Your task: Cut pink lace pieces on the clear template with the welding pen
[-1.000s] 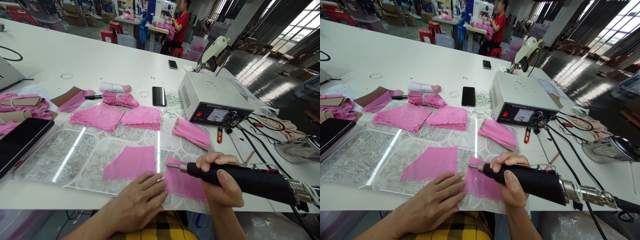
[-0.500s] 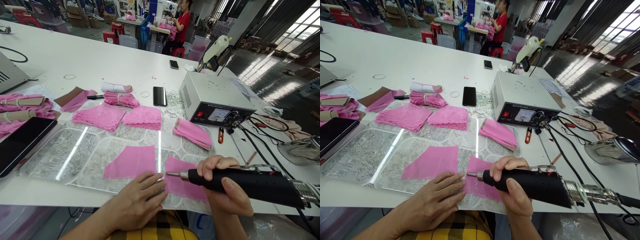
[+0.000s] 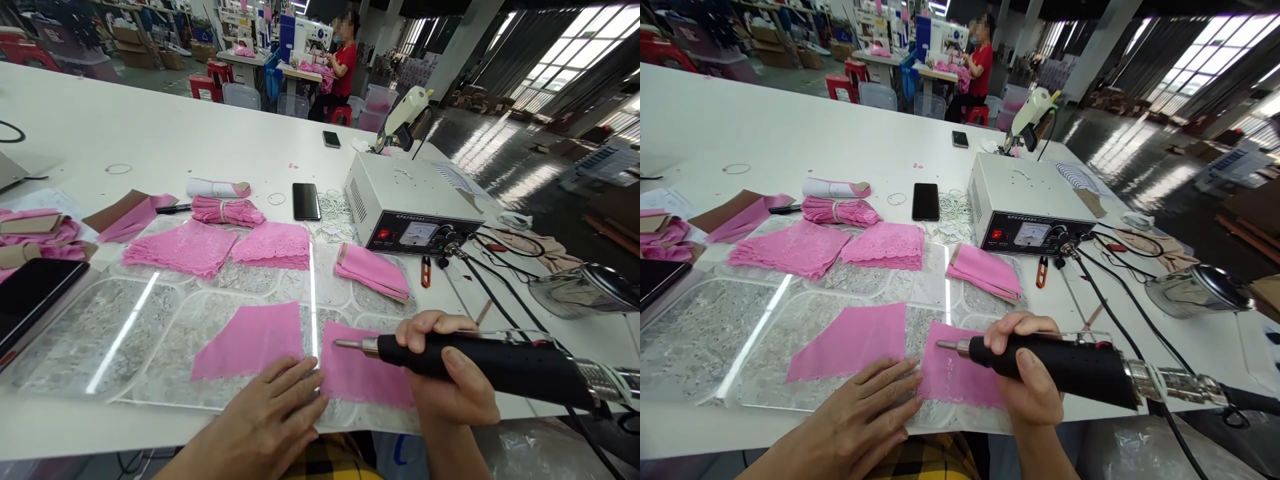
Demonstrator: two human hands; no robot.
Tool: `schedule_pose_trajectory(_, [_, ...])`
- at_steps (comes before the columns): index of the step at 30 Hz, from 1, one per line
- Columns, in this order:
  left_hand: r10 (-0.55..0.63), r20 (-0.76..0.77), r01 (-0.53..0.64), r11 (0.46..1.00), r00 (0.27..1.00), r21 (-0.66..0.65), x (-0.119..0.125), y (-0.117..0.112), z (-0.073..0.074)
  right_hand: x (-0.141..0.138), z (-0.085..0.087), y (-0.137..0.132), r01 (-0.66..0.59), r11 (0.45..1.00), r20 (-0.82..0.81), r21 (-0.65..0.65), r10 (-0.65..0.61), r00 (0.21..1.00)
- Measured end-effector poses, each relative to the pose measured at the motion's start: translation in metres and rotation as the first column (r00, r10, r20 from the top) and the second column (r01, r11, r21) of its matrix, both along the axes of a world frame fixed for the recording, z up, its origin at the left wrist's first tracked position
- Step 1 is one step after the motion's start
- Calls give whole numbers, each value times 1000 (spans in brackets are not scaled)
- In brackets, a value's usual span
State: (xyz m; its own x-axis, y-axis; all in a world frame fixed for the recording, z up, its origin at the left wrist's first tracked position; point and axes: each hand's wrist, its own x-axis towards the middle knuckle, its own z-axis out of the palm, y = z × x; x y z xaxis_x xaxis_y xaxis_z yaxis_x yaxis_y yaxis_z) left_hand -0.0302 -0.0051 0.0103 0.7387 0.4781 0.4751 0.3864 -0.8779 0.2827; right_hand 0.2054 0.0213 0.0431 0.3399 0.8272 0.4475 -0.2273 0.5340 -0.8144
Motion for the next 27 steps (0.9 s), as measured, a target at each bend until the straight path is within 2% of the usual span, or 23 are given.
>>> schedule_pose_trajectory(3, [-5,5,5,1000,1000,-3,0,1,1,8,-2,3,148,989,-3,15,-148,989])
schedule_pose_trajectory(5, [-10,8,10,1000,1000,-4,0,1,1,10,-3,4,180,984,8,12,-180,984])
schedule_pose_trajectory(18, [-5,-5,5,1000,1000,1,1,2,2,7,-6,6,160,987,13,34,-160,987])
schedule_pose_trajectory(24, [-13,-26,13,1000,1000,8,-1,2,0,5,-7,7,106,993,26,48,-107,994])
schedule_pose_trajectory(27, [-21,-48,22,1000,999,22,-2,2,-3,6,-5,7,122,991,16,49,-123,992])
